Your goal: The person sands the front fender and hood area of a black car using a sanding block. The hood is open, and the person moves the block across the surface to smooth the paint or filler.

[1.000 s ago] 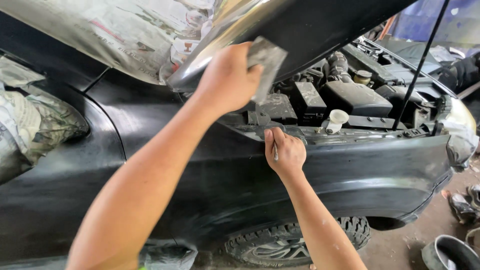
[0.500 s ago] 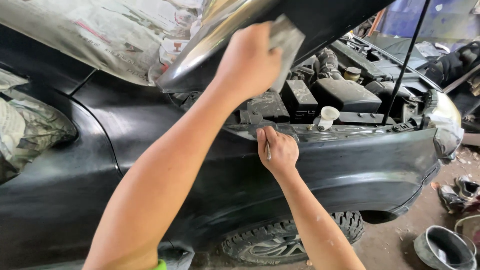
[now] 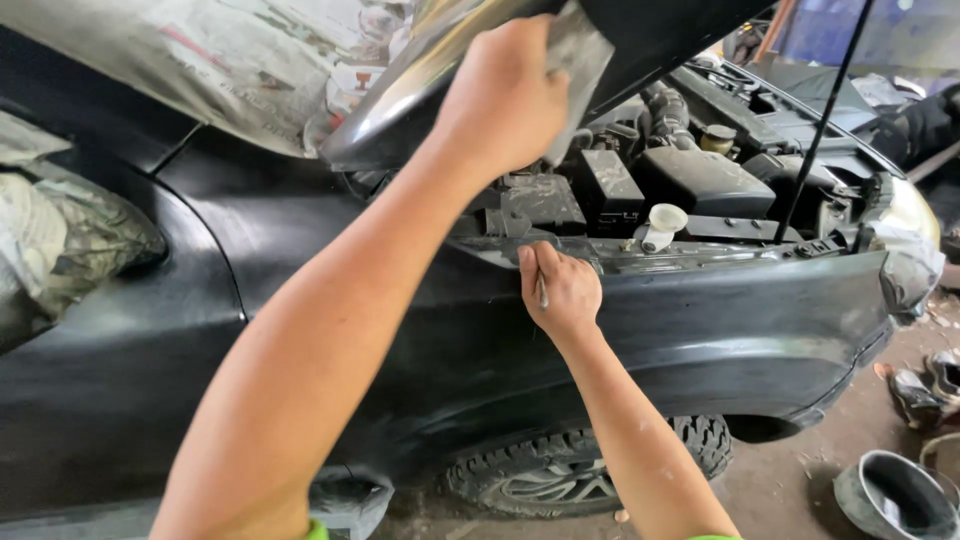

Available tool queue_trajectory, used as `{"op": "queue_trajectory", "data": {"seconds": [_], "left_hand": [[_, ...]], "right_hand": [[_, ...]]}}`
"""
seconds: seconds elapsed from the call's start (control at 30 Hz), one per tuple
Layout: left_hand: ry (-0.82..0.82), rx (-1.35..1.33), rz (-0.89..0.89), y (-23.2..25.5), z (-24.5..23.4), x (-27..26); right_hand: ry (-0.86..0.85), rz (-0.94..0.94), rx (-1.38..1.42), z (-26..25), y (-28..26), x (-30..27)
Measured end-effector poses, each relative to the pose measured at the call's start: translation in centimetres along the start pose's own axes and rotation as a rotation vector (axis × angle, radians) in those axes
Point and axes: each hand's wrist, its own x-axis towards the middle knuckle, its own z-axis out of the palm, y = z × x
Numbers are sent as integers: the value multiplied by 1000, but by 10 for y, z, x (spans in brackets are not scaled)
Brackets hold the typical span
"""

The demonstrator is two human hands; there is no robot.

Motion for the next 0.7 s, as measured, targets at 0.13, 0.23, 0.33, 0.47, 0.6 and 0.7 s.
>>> {"op": "queue_trajectory", "data": {"seconds": [0.13,0.23,0.33,0.47,0.6,0.7], "left_hand": [[-171,-77,-259,13,-31,-12],[-150,-108,-261,10,-5,1],[-25,-79,-95,11,8,12],[-64,-113,-207,6,-24,-7],[-241,-252,-545,28,-42,-9],[-68,-82,-251,17,7,11]], "right_hand": [[24,3,-27,3,-2,2],[33,37,-54,4,-2,3],[17,31,-24,2,-3,-1],[43,7,-13,1,-5,1],[33,43,-41,4,-3,1],[26,33,-28,5,-2,1]]}}
